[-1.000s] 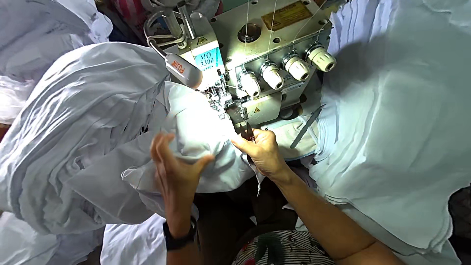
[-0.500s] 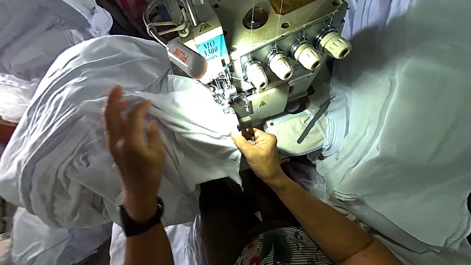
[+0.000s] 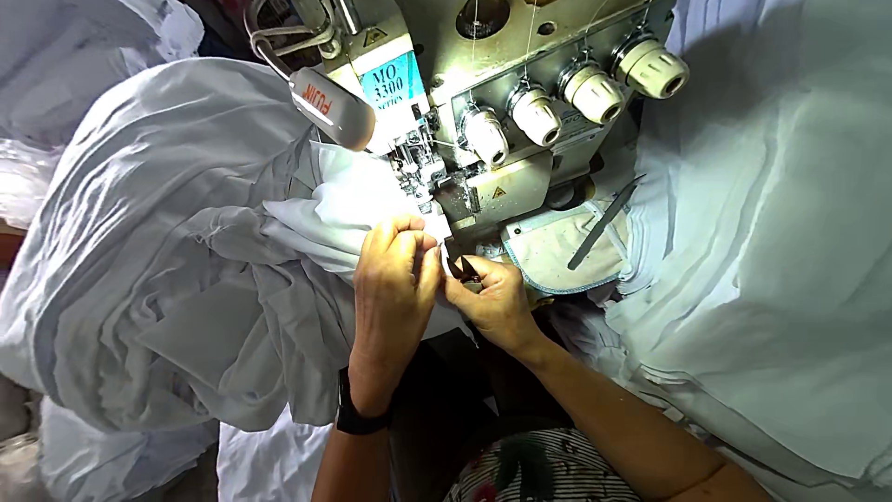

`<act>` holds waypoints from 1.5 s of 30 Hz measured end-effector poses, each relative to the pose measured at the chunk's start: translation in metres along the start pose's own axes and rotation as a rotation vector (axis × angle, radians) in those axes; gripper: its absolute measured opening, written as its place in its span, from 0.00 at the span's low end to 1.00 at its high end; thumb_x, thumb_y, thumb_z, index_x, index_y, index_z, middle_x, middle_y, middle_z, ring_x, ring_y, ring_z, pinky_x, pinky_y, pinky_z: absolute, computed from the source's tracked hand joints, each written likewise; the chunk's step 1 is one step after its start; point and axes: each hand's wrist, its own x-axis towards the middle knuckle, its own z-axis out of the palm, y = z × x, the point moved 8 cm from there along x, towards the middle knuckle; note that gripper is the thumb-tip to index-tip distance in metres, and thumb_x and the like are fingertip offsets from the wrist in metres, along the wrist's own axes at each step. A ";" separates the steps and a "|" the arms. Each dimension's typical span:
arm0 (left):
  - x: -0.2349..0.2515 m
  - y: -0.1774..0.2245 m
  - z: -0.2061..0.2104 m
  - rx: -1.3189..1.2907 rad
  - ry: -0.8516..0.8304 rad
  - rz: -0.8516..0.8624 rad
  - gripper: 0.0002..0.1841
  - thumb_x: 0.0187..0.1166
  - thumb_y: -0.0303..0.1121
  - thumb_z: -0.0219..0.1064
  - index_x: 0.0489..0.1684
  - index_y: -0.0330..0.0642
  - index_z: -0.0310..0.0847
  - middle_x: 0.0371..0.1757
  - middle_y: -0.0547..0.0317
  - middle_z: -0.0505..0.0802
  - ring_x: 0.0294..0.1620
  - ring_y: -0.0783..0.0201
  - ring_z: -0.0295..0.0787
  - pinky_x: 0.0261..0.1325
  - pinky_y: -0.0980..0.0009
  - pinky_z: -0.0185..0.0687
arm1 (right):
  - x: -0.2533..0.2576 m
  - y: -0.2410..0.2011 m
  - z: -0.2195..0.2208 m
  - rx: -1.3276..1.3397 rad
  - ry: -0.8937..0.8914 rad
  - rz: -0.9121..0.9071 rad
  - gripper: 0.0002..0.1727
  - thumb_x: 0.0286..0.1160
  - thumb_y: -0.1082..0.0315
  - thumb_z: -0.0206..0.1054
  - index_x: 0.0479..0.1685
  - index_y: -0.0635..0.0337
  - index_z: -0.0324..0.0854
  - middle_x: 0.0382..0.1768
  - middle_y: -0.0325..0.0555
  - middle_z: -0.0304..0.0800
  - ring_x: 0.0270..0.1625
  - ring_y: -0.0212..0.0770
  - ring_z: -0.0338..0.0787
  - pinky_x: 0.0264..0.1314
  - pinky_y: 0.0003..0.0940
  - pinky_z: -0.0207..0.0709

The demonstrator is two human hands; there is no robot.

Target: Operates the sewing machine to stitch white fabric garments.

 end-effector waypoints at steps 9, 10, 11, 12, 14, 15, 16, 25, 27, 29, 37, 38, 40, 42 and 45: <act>-0.002 -0.007 -0.002 -0.067 0.016 -0.029 0.06 0.80 0.25 0.62 0.33 0.35 0.83 0.58 0.51 0.83 0.48 0.75 0.81 0.47 0.86 0.78 | -0.001 -0.009 -0.001 -0.052 0.019 -0.106 0.09 0.66 0.73 0.74 0.20 0.61 0.83 0.20 0.34 0.80 0.22 0.19 0.75 0.24 0.12 0.69; -0.001 -0.007 -0.002 -0.063 0.008 -0.029 0.07 0.80 0.25 0.62 0.34 0.35 0.84 0.58 0.52 0.83 0.48 0.76 0.81 0.47 0.86 0.78 | -0.001 -0.008 -0.001 -0.048 0.012 -0.092 0.09 0.66 0.72 0.74 0.20 0.61 0.83 0.20 0.34 0.79 0.22 0.19 0.75 0.24 0.12 0.69; -0.001 -0.007 -0.002 -0.063 0.009 -0.028 0.06 0.79 0.25 0.62 0.33 0.35 0.84 0.58 0.52 0.83 0.48 0.76 0.81 0.47 0.86 0.78 | -0.002 -0.007 -0.001 -0.047 0.004 -0.081 0.09 0.67 0.72 0.73 0.20 0.60 0.82 0.20 0.34 0.79 0.22 0.19 0.75 0.24 0.12 0.69; -0.001 -0.008 -0.003 -0.063 0.017 -0.027 0.06 0.79 0.25 0.63 0.33 0.35 0.85 0.57 0.52 0.84 0.47 0.76 0.82 0.46 0.86 0.78 | -0.001 -0.006 -0.001 -0.047 -0.007 -0.073 0.09 0.67 0.72 0.73 0.21 0.60 0.83 0.20 0.34 0.80 0.22 0.19 0.75 0.24 0.12 0.69; -0.001 -0.008 -0.003 -0.046 0.038 -0.024 0.07 0.79 0.25 0.63 0.32 0.35 0.85 0.56 0.52 0.85 0.44 0.76 0.81 0.43 0.86 0.78 | 0.000 -0.007 -0.001 -0.057 -0.019 -0.080 0.09 0.67 0.72 0.73 0.20 0.60 0.82 0.19 0.34 0.79 0.22 0.19 0.75 0.24 0.12 0.68; -0.001 -0.007 -0.003 -0.035 0.047 -0.020 0.07 0.78 0.25 0.63 0.31 0.35 0.84 0.56 0.52 0.85 0.43 0.76 0.81 0.42 0.86 0.77 | 0.000 -0.008 -0.001 -0.061 -0.022 -0.091 0.10 0.67 0.72 0.73 0.20 0.61 0.82 0.19 0.34 0.79 0.22 0.19 0.75 0.24 0.12 0.68; -0.001 -0.007 -0.003 -0.026 0.056 -0.018 0.07 0.78 0.25 0.63 0.31 0.35 0.83 0.57 0.52 0.85 0.43 0.76 0.81 0.41 0.86 0.77 | 0.000 -0.009 -0.002 -0.068 -0.025 -0.105 0.09 0.67 0.72 0.73 0.20 0.61 0.83 0.20 0.34 0.79 0.22 0.19 0.75 0.24 0.12 0.68; -0.007 0.001 -0.001 0.065 0.132 0.107 0.05 0.75 0.24 0.68 0.30 0.34 0.87 0.61 0.43 0.89 0.51 0.65 0.88 0.54 0.78 0.82 | -0.004 -0.008 -0.003 -0.085 0.030 -0.125 0.09 0.66 0.73 0.73 0.21 0.62 0.83 0.20 0.34 0.79 0.22 0.18 0.74 0.25 0.11 0.67; -0.007 -0.002 -0.002 0.058 0.158 0.100 0.05 0.73 0.23 0.68 0.27 0.33 0.85 0.60 0.43 0.88 0.46 0.69 0.86 0.47 0.81 0.81 | -0.004 -0.006 -0.003 -0.088 0.036 -0.127 0.09 0.66 0.73 0.73 0.20 0.62 0.83 0.20 0.34 0.79 0.22 0.18 0.74 0.25 0.11 0.67; -0.007 -0.003 -0.002 0.054 0.176 0.091 0.05 0.72 0.23 0.67 0.26 0.34 0.83 0.58 0.43 0.88 0.43 0.71 0.84 0.43 0.82 0.78 | -0.003 -0.006 -0.003 -0.096 0.043 -0.130 0.08 0.65 0.72 0.73 0.21 0.62 0.83 0.20 0.34 0.80 0.23 0.18 0.75 0.25 0.11 0.67; -0.003 -0.001 0.003 0.075 0.199 0.126 0.07 0.75 0.24 0.64 0.26 0.35 0.81 0.54 0.44 0.88 0.51 0.64 0.86 0.52 0.77 0.81 | -0.002 -0.009 -0.004 -0.072 0.036 -0.123 0.09 0.65 0.74 0.72 0.19 0.61 0.82 0.20 0.34 0.79 0.22 0.17 0.74 0.24 0.10 0.67; -0.001 0.000 0.002 0.067 0.175 0.115 0.06 0.75 0.24 0.65 0.27 0.35 0.83 0.54 0.45 0.89 0.52 0.63 0.87 0.53 0.76 0.81 | -0.002 -0.009 -0.004 -0.060 0.036 -0.115 0.09 0.65 0.74 0.73 0.19 0.61 0.82 0.19 0.33 0.79 0.22 0.17 0.74 0.24 0.11 0.68; 0.003 0.000 0.000 0.021 0.123 0.079 0.05 0.74 0.24 0.67 0.28 0.35 0.86 0.56 0.45 0.90 0.54 0.63 0.87 0.56 0.75 0.82 | -0.003 -0.007 -0.005 -0.020 0.036 -0.084 0.08 0.65 0.74 0.73 0.20 0.60 0.82 0.19 0.33 0.80 0.22 0.18 0.75 0.24 0.11 0.69; 0.002 0.000 -0.001 -0.008 0.133 0.070 0.04 0.74 0.23 0.69 0.29 0.35 0.86 0.57 0.46 0.89 0.54 0.66 0.87 0.55 0.78 0.82 | -0.005 -0.001 -0.005 0.050 0.030 -0.012 0.08 0.67 0.74 0.73 0.22 0.58 0.82 0.19 0.32 0.81 0.21 0.19 0.77 0.24 0.13 0.72; -0.007 0.006 0.002 0.088 0.217 0.154 0.05 0.77 0.25 0.69 0.35 0.34 0.91 0.54 0.45 0.92 0.54 0.58 0.90 0.58 0.70 0.84 | -0.006 0.007 -0.004 0.142 0.002 0.101 0.05 0.68 0.74 0.73 0.27 0.58 0.87 0.20 0.32 0.85 0.21 0.21 0.82 0.26 0.16 0.77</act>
